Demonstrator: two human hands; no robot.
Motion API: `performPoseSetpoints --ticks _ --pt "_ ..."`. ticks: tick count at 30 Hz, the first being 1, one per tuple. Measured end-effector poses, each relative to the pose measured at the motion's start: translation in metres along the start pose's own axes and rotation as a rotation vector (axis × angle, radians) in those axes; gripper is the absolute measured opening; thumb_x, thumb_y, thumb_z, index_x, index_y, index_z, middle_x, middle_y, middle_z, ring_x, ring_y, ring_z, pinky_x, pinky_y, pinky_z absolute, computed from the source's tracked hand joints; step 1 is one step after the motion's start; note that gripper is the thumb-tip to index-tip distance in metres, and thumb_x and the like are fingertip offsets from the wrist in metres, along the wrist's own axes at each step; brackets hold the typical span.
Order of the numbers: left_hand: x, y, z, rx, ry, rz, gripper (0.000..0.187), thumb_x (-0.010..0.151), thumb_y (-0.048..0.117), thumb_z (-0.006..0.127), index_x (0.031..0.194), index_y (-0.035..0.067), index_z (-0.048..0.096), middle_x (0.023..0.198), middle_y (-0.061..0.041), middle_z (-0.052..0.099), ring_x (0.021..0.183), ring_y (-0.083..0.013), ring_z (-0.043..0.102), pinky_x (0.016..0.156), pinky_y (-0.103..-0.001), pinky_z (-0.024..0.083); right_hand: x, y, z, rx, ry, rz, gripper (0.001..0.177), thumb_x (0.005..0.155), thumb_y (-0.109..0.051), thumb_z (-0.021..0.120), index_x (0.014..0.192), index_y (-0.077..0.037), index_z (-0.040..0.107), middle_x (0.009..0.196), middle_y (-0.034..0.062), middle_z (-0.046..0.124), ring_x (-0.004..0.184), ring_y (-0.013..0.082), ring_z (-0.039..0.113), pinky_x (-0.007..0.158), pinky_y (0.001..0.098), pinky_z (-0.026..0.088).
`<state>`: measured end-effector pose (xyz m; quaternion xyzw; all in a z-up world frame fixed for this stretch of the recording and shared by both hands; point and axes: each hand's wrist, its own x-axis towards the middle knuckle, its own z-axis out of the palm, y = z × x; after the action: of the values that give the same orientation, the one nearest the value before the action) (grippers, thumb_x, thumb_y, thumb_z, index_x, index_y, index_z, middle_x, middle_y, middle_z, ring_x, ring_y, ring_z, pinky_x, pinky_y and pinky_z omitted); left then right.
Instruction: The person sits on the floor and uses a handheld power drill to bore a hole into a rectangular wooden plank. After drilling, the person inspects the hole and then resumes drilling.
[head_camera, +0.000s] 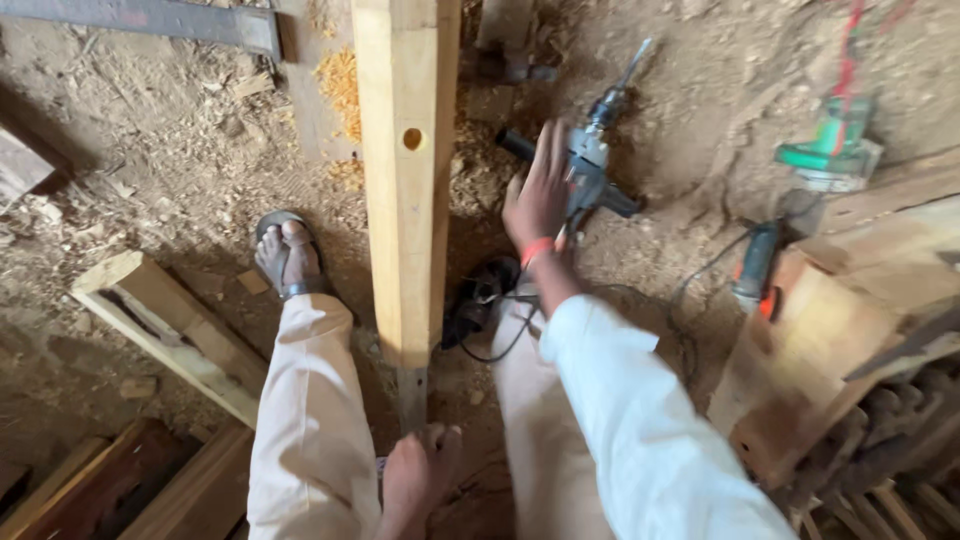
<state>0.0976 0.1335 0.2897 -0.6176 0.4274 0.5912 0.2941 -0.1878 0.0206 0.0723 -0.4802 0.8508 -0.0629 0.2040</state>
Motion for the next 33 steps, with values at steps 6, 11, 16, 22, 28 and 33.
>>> performPoseSetpoints --ticks 6,11,16,22,28,33 --pt "0.004 -0.003 -0.007 -0.124 -0.006 0.122 0.024 0.086 0.035 0.070 0.088 0.011 0.073 0.094 -0.014 0.074 0.092 -0.0369 0.070 0.077 -0.049 0.056 0.133 0.049 0.050 -0.373 -0.266 -0.109 0.077 0.083 -0.006 0.070 0.154 -0.003 0.040 0.161 0.0161 0.037 0.150 0.0378 0.038 0.119 0.0454 0.038" --pt "0.015 0.014 -0.021 -0.142 -0.174 -0.008 0.026 0.089 0.032 0.069 0.105 0.012 0.072 0.106 -0.011 0.073 0.101 -0.0311 0.070 0.085 -0.043 0.057 0.171 0.105 0.088 -0.444 -0.117 -0.379 0.045 0.084 -0.009 0.073 0.128 -0.005 0.063 0.124 0.0182 0.067 0.118 0.0362 0.063 0.101 0.0490 0.053" --pt "0.008 0.020 -0.026 -0.149 -0.187 -0.029 0.031 0.091 0.033 0.068 0.112 0.011 0.069 0.106 -0.011 0.073 0.100 -0.0309 0.070 0.083 -0.042 0.057 0.214 0.121 0.085 -0.248 -0.734 -0.280 0.024 0.095 -0.018 0.072 0.106 0.003 0.068 0.083 0.0256 0.067 0.071 0.0431 0.069 0.069 0.0550 0.054" --pt "0.020 0.030 -0.015 -0.157 -0.037 0.030 0.033 0.082 0.033 0.075 0.111 0.017 0.076 0.105 -0.009 0.077 0.096 -0.0281 0.074 0.080 -0.042 0.058 0.140 0.075 0.076 -0.460 0.144 -0.307 0.057 0.079 -0.003 0.071 0.135 -0.004 0.064 0.128 0.0221 0.067 0.119 0.0437 0.060 0.088 0.0523 0.051" --pt "0.015 0.022 -0.024 -0.245 -0.032 0.065 0.023 0.092 0.028 0.070 0.106 0.010 0.071 0.105 -0.012 0.075 0.096 -0.0332 0.072 0.077 -0.043 0.058 0.168 0.103 0.082 -0.476 -0.165 -0.298 0.038 0.084 -0.005 0.070 0.122 -0.007 0.070 0.118 0.0197 0.071 0.115 0.0417 0.066 0.095 0.0512 0.055" --pt "0.013 0.024 -0.034 -0.294 0.029 0.129 0.030 0.091 0.032 0.069 0.111 0.011 0.070 0.102 -0.012 0.076 0.095 -0.0311 0.074 0.075 -0.041 0.061 0.211 0.109 0.067 -0.481 -0.764 -0.250 0.018 0.089 -0.016 0.072 0.096 0.000 0.075 0.087 0.0236 0.071 0.078 0.0427 0.072 0.073 0.0542 0.059"
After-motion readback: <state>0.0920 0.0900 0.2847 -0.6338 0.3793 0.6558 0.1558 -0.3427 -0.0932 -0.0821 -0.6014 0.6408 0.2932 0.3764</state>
